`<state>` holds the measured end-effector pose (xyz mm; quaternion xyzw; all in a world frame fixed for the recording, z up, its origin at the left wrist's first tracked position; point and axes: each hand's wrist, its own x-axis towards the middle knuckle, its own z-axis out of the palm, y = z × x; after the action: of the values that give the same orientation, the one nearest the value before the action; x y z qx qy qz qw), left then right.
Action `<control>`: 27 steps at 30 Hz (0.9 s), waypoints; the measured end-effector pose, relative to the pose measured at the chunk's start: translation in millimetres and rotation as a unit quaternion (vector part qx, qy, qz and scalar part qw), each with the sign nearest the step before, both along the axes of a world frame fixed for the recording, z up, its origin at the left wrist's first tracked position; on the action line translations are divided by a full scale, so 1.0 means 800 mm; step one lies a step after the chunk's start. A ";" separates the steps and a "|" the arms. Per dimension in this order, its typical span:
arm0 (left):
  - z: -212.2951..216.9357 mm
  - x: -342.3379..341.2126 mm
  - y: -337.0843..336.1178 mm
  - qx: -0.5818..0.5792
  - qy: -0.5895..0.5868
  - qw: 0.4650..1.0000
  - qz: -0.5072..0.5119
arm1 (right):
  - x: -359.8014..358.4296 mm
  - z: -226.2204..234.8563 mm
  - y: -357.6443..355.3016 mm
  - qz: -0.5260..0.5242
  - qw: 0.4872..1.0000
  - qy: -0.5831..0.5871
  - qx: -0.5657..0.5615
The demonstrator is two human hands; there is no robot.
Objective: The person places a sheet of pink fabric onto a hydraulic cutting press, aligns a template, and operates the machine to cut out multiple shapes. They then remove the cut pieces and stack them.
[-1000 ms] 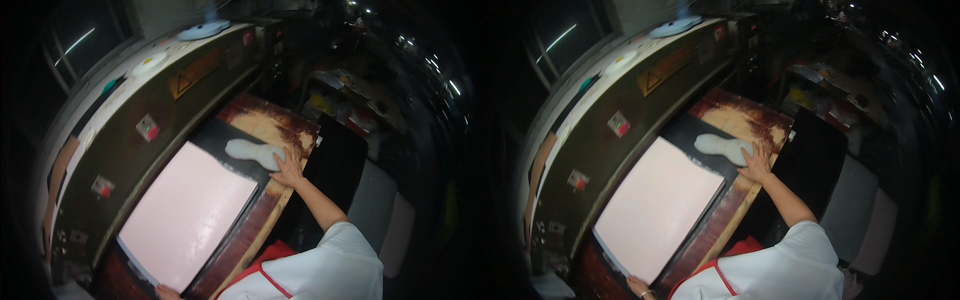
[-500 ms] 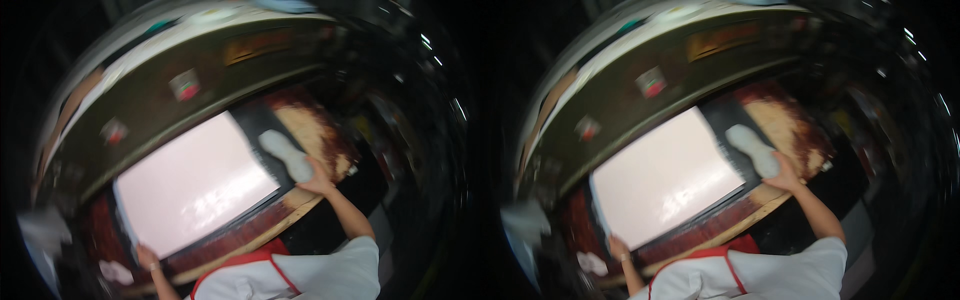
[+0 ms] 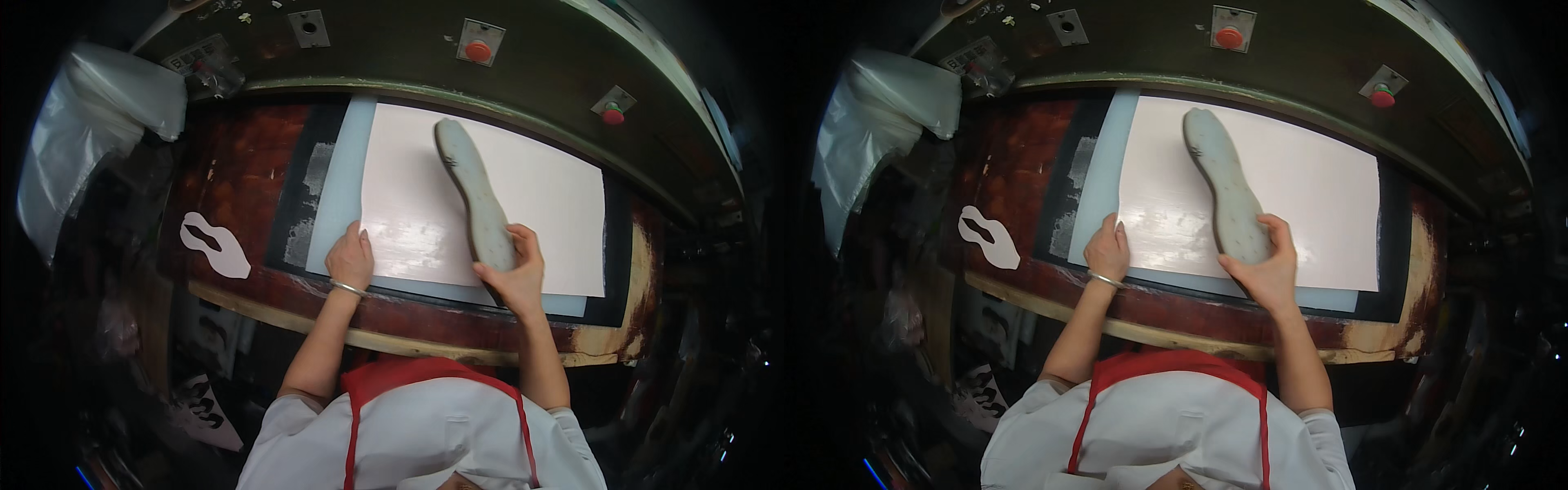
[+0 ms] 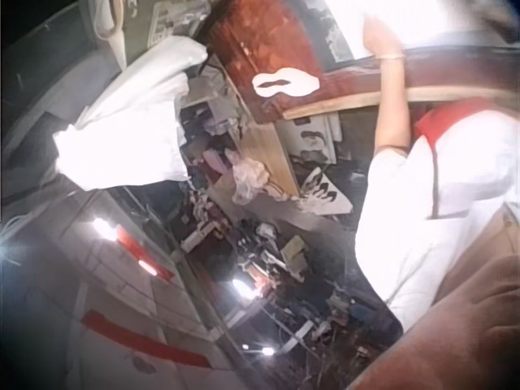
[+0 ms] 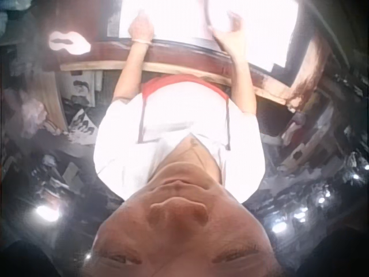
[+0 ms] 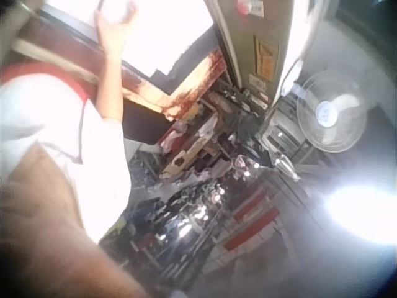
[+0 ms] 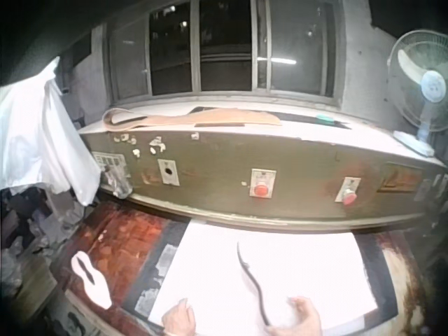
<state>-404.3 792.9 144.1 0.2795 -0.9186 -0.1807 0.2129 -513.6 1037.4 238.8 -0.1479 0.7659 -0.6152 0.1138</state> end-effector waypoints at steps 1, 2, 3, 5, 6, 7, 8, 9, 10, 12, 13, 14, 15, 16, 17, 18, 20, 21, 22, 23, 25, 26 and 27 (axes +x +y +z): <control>0.000 0.002 -0.001 -0.006 0.023 1.000 -0.008 | -0.002 -0.002 -0.034 -0.011 0.998 -0.009 0.066; -0.001 0.003 -0.002 0.006 0.014 1.000 -0.019 | -0.002 -0.007 -0.065 -0.007 0.994 -0.004 0.108; -0.002 0.004 -0.003 0.004 0.019 1.000 -0.024 | -0.001 -0.015 -0.096 -0.030 0.987 0.028 0.156; -0.004 0.005 -0.005 0.006 0.030 0.999 -0.037 | 0.006 -0.036 -0.145 -0.049 0.978 0.105 0.172; -0.004 0.004 -0.005 0.003 0.035 0.999 -0.030 | 0.016 -0.047 -0.166 -0.067 0.957 0.180 0.219; -0.003 0.004 -0.005 0.005 0.035 0.999 -0.031 | 0.025 -0.055 -0.180 -0.078 0.951 0.187 0.234; -0.002 0.004 -0.004 0.007 0.032 0.999 -0.037 | 0.032 -0.061 -0.189 -0.083 0.947 0.167 0.261; 0.001 0.005 -0.002 0.016 0.050 0.998 -0.038 | 0.036 -0.064 -0.196 -0.088 0.939 0.214 0.253; 0.003 0.005 -0.002 0.016 0.047 0.998 -0.037 | 0.040 -0.066 -0.200 -0.092 0.933 0.240 0.253; 0.007 0.005 0.001 0.014 0.038 0.998 -0.037 | 0.044 -0.066 -0.198 -0.082 0.925 0.265 0.259; 0.009 0.005 0.001 0.006 0.036 0.998 -0.042 | 0.044 -0.065 -0.195 -0.070 0.925 0.263 0.266; 0.011 0.004 0.000 0.005 0.027 0.999 -0.042 | 0.043 -0.066 -0.189 -0.052 0.924 0.261 0.276; 0.013 0.003 -0.002 0.004 0.021 0.999 -0.046 | 0.040 -0.069 -0.181 -0.039 0.937 0.236 0.253; 0.016 0.001 -0.004 0.011 0.004 0.999 -0.045 | 0.034 -0.071 -0.170 -0.020 0.949 0.211 0.231; 0.019 -0.001 -0.008 0.018 -0.009 0.999 -0.046 | 0.026 -0.074 -0.156 -0.001 0.958 0.202 0.204; 0.027 -0.001 -0.009 0.022 -0.018 0.998 -0.060 | 0.015 -0.076 -0.138 -0.031 0.963 0.168 0.206; 0.045 -0.001 -0.015 0.066 -0.058 0.995 -0.054 | -0.023 -0.077 -0.098 -0.102 0.966 0.153 0.184; 0.059 0.001 -0.016 0.101 -0.103 0.988 -0.047 | -0.048 -0.071 -0.071 -0.158 0.961 0.145 0.176; 0.075 0.003 -0.016 0.125 -0.129 0.983 -0.036 | -0.082 -0.060 -0.044 -0.223 0.954 0.109 0.170; 0.093 0.009 -0.010 0.169 -0.145 0.975 -0.002 | -0.120 -0.045 -0.014 -0.268 0.943 0.127 0.149; 0.122 0.019 0.002 0.171 -0.157 0.973 -0.009 | -0.201 -0.005 0.040 -0.338 0.901 0.193 0.190; 0.130 0.021 0.008 0.179 -0.178 0.968 0.001 | -0.233 0.012 0.055 -0.388 0.871 0.186 0.238; 0.133 0.018 0.009 0.171 -0.175 0.969 -0.023 | -0.260 0.018 0.056 -0.350 0.870 0.217 0.271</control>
<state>-389.9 800.4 250.2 0.3179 -0.9031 -0.2886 -0.0067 -721.4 1082.2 253.3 0.0361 0.9094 -0.3358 -0.2425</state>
